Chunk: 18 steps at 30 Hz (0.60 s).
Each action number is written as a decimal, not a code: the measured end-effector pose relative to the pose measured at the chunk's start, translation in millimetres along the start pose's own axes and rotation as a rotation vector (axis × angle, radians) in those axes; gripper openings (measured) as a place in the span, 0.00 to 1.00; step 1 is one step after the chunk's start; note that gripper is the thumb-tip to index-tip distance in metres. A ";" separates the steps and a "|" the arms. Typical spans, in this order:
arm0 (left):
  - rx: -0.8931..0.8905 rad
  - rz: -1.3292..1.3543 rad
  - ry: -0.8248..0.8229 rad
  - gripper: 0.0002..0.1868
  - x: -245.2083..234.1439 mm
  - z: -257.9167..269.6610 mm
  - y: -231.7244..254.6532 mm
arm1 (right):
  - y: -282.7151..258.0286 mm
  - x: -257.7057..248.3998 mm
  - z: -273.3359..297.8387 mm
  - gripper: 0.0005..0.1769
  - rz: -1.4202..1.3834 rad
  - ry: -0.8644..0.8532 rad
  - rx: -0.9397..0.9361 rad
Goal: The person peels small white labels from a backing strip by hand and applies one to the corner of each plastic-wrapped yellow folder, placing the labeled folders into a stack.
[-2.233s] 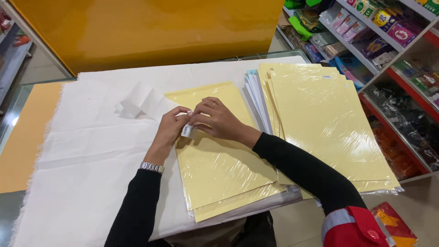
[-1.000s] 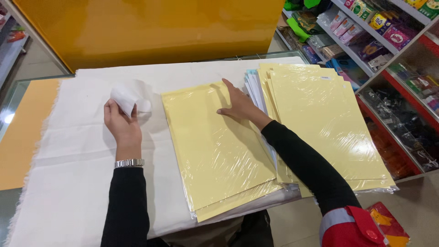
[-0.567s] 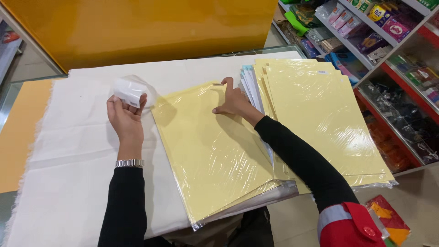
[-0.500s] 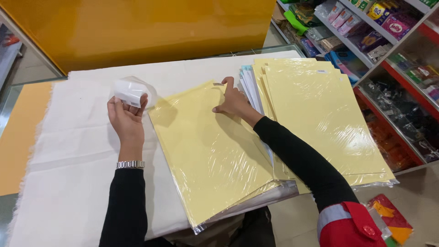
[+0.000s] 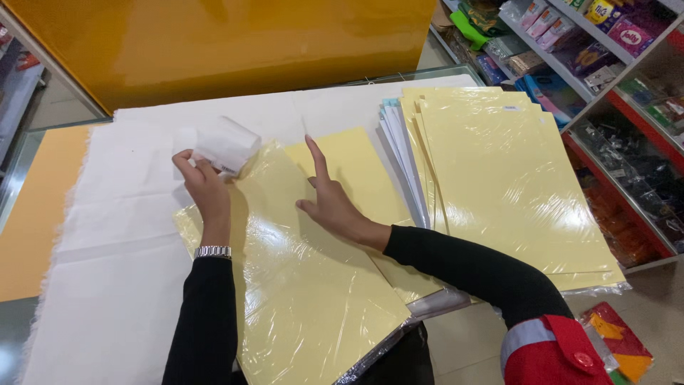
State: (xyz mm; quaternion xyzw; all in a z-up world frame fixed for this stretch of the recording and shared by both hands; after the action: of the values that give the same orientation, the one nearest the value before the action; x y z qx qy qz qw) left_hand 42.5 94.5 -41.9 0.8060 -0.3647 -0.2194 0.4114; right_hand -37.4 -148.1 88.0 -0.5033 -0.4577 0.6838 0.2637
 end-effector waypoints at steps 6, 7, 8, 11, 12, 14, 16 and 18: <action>0.100 -0.137 0.014 0.08 -1.8 -1.4 29.9 | 23.8 -6.3 -22.1 0.52 0.031 0.081 0.070; 0.097 -0.139 0.018 0.08 -4.2 -3.2 29.9 | 26.5 -10.2 -27.1 0.52 0.033 0.075 0.069; 0.111 -0.161 0.043 0.07 -7.2 -4.9 30.0 | 29.0 -14.1 -32.0 0.54 0.028 0.110 0.061; 0.123 -0.204 0.081 0.06 -8.5 -3.8 33.7 | 36.8 -29.2 -44.6 0.55 0.029 0.192 0.056; 0.127 -0.230 0.091 0.06 -8.4 -4.1 36.0 | 38.3 -34.7 -49.4 0.55 0.026 0.242 0.055; 0.114 -0.194 0.105 0.06 -10.1 -6.7 35.0 | 32.6 -45.9 -48.6 0.52 0.113 0.281 0.066; 0.102 -0.164 0.111 0.06 -13.3 -8.8 30.8 | 37.9 -56.6 -54.4 0.49 0.191 0.319 0.082; 0.100 -0.153 0.177 0.06 -19.4 -12.0 23.8 | 51.6 -67.8 -68.7 0.26 0.537 0.463 0.158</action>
State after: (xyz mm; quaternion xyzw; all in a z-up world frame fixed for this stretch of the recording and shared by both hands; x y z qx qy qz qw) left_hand 28.3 106.0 -14.5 0.8672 -0.2748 -0.1595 0.3834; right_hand 55.7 -201.8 67.2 -0.7249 -0.1831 0.6301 0.2096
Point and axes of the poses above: each hand's wrist, its own z-axis away from the middle knuckle, its own x-axis out of the palm, y = z × x, the point moved 1 cm from there along -z, towards the middle knuckle, and after that the axes turned 10 degrees about x, right-handed, at the moved point
